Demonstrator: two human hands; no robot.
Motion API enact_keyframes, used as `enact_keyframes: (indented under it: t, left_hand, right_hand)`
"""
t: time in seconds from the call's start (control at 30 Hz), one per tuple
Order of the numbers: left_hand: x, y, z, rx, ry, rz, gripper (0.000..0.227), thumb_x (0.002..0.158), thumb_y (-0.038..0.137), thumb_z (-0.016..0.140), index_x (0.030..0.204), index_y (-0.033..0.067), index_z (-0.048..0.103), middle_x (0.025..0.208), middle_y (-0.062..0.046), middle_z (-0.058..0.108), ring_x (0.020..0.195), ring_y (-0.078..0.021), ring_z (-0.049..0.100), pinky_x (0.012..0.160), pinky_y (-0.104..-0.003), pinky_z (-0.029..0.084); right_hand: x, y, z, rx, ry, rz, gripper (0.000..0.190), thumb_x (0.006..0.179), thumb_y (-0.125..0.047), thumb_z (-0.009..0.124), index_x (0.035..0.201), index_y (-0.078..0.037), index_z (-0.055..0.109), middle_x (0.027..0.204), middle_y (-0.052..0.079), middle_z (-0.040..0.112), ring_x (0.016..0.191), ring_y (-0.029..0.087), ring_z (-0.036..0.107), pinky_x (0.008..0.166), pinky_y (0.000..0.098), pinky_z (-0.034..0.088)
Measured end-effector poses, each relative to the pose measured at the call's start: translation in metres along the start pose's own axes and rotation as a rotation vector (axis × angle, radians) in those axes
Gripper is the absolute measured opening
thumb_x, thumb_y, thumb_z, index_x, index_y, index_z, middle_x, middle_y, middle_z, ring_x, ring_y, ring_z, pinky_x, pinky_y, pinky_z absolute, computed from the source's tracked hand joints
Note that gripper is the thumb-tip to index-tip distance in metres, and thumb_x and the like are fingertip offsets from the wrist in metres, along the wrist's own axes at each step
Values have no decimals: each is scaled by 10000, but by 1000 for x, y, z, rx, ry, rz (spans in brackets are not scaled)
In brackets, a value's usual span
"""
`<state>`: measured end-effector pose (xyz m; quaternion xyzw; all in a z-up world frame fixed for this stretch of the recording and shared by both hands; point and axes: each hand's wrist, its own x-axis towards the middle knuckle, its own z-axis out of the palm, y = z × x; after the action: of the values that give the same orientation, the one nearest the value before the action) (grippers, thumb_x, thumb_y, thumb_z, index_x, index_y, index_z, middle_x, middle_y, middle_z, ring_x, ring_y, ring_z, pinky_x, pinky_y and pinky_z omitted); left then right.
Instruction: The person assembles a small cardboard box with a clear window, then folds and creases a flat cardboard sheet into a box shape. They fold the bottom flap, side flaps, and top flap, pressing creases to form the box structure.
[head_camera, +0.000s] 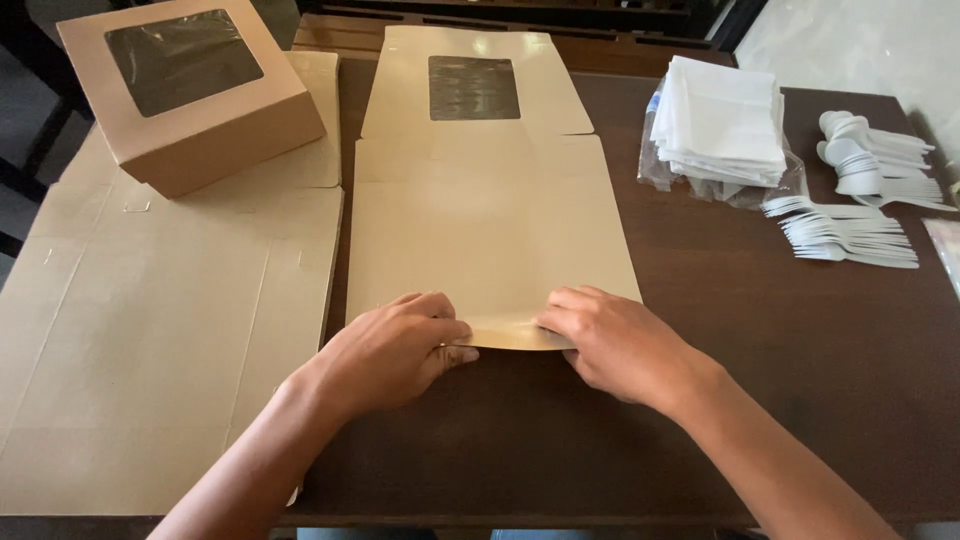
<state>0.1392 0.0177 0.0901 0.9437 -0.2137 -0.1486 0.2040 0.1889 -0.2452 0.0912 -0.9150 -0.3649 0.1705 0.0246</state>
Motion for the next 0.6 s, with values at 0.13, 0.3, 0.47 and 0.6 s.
enact_keyframes:
  t: [0.13, 0.3, 0.47, 0.6]
  left_hand:
    - [7, 2, -12, -138, -102, -90, 321, 1030, 410, 551, 1114, 210, 788, 1117, -61, 707, 1114, -265, 695, 959, -419, 575]
    - [18, -2, -28, -252, -171, -111, 339, 1025, 350, 558, 1147, 141, 796, 1128, -126, 744, 1138, -339, 710, 992, -481, 560]
    - [21, 5, -56, -349, -342, -322, 390, 1038, 400, 530, 1187, 164, 801, 1103, -100, 779, 1032, -280, 743, 968, -442, 563]
    - [33, -11, -52, -382, -334, -381, 369, 1041, 397, 535, 1136, 201, 833, 985, -52, 813, 911, -236, 752, 892, -394, 580]
  right_hand:
    - [-3, -8, -17, 85, -51, 34, 82, 893, -82, 663, 942, -147, 678, 936, -23, 670, 974, 203, 689, 894, 341, 585]
    - [10, -7, -34, 191, -110, 99, 88, 949, -168, 670, 875, -146, 713, 939, -28, 732, 965, 181, 713, 890, 339, 589]
    - [23, 4, -45, 250, -273, 234, 182, 925, -164, 651, 1054, -154, 779, 1061, 94, 798, 1075, 367, 715, 947, 500, 561]
    - [33, 7, -51, 253, -344, 323, 193, 917, -272, 686, 1060, -242, 813, 1045, 17, 826, 1073, 298, 745, 962, 436, 557]
